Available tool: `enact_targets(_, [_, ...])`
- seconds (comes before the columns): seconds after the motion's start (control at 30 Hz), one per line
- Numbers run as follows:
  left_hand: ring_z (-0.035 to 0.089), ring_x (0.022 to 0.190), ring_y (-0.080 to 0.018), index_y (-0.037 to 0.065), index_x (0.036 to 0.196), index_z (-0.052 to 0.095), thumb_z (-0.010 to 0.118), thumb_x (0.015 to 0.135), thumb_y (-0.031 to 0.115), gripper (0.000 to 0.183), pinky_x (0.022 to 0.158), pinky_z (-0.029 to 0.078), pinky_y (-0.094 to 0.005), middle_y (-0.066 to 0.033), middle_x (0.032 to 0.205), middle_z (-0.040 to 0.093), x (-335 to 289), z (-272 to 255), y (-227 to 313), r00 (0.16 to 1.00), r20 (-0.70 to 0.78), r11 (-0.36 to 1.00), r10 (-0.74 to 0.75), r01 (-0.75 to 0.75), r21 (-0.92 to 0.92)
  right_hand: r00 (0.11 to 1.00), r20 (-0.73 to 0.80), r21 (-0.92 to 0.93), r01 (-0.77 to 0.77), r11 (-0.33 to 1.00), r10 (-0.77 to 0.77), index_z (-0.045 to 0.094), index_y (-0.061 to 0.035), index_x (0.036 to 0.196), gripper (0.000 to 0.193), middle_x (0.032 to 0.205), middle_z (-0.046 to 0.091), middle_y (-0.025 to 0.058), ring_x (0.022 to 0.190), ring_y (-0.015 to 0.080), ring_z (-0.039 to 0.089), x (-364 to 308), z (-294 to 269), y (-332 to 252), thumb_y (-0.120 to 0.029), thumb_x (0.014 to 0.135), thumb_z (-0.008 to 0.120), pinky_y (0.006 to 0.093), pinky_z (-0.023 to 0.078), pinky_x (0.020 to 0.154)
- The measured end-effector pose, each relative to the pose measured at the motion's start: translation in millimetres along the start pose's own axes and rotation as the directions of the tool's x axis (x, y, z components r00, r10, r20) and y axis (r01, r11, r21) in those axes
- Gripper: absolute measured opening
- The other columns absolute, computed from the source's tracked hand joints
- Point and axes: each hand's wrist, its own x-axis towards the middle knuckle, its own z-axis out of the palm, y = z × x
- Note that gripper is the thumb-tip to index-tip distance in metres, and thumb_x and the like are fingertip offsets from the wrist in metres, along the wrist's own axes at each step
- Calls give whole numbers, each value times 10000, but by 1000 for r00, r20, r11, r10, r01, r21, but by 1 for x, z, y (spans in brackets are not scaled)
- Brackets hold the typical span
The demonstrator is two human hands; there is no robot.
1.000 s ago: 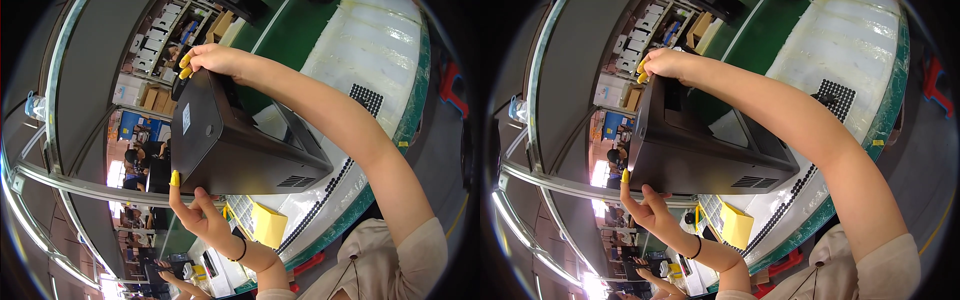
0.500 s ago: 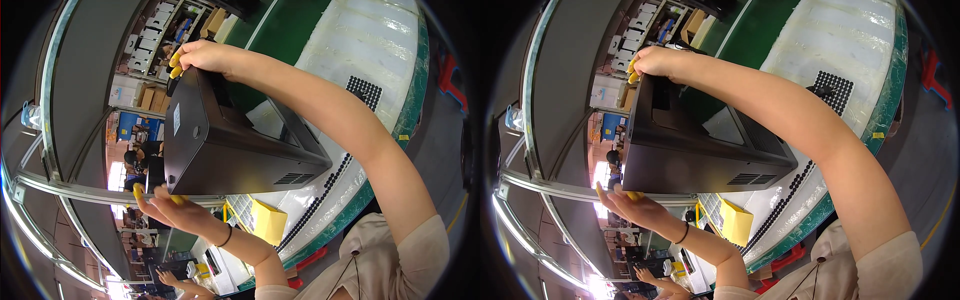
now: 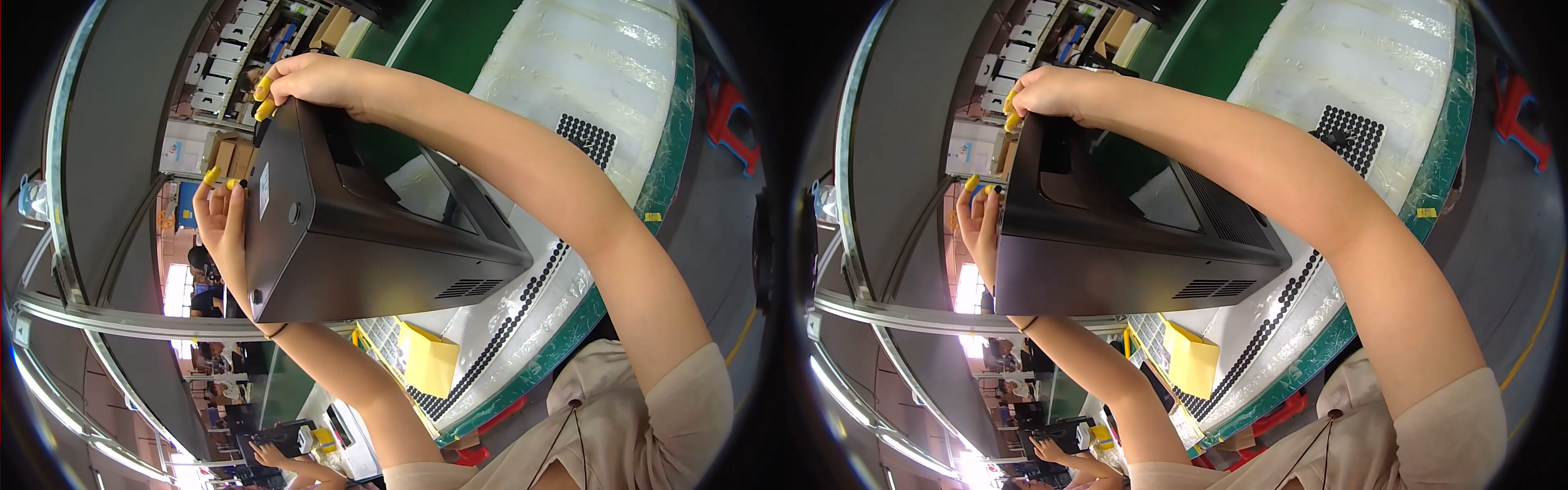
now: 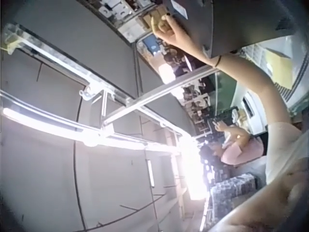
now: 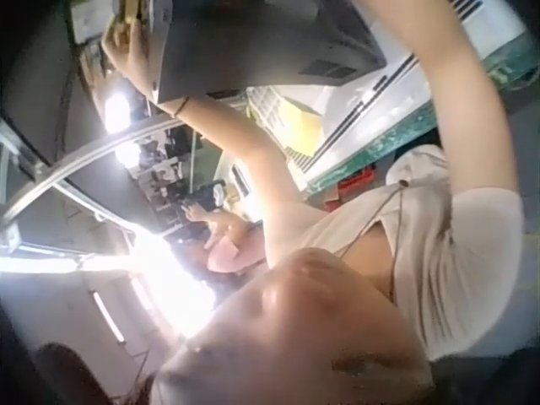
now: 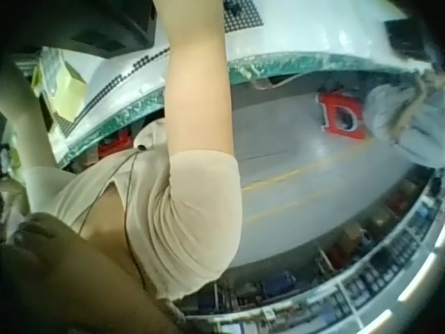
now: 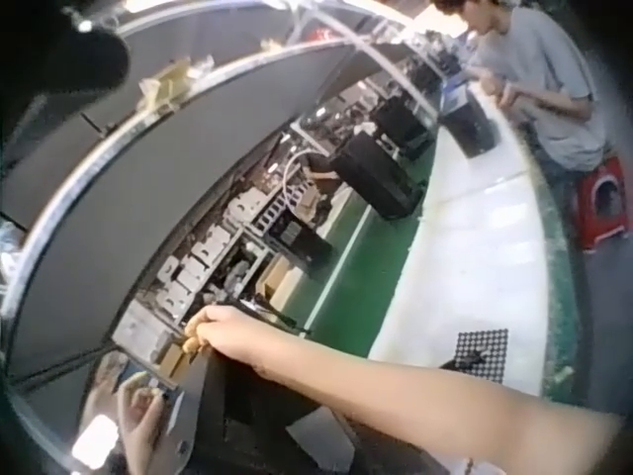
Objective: Applying identification and certification labels to electronic chassis on an assembly line.
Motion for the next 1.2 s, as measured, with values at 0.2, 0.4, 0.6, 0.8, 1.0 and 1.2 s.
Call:
enact_targets(0.2, [586,903,-74,32,1245,476,590,895,-17,372,758,449,-173,-63,1018,611,19,-4,-9,995,94,992,-14,2,124,1000,13,11,13,1000,-13,648,-44,1041,274,953,632,31,911,90,518,-2,-1,2,-142,801,557,209,368,852])
enact_targets(0.4, [586,834,-63,24,1196,528,635,859,-22,357,718,444,-166,-56,946,644,29,-1,-6,993,96,958,75,-99,270,1000,16,18,-6,1000,5,649,-41,1036,264,985,636,38,968,100,530,-1,-3,1,-124,807,546,209,366,892])
enact_targets(0.6, [584,808,-73,-17,1046,615,682,819,2,238,710,456,-195,-52,884,655,33,1,2,985,125,860,119,-165,482,999,39,48,-27,998,26,634,-36,1044,265,994,635,49,945,100,544,-2,-2,-2,-103,809,530,224,412,851])
enact_targets(0.8, [582,790,-82,-6,950,639,677,808,24,149,716,450,-227,-31,863,660,20,10,13,984,106,838,141,-176,517,998,61,55,14,998,-17,611,-37,1024,231,962,628,46,861,97,568,-2,-5,4,-100,816,532,228,456,770])
enact_targets(1.0, [635,763,-211,-16,920,628,629,733,-47,189,700,476,-295,-125,801,668,6,2,35,970,116,744,215,-240,624,991,125,137,-63,989,46,572,-58,1049,208,973,613,50,833,93,583,-2,3,-2,-69,852,508,235,493,729])
enact_targets(1.2, [644,953,-321,20,1107,505,538,787,-79,337,802,484,-361,-162,960,685,-19,16,44,997,29,808,75,-78,584,991,93,220,-112,969,93,563,-54,1069,226,1001,613,65,854,109,592,-12,-1,-5,-40,854,494,236,502,738])
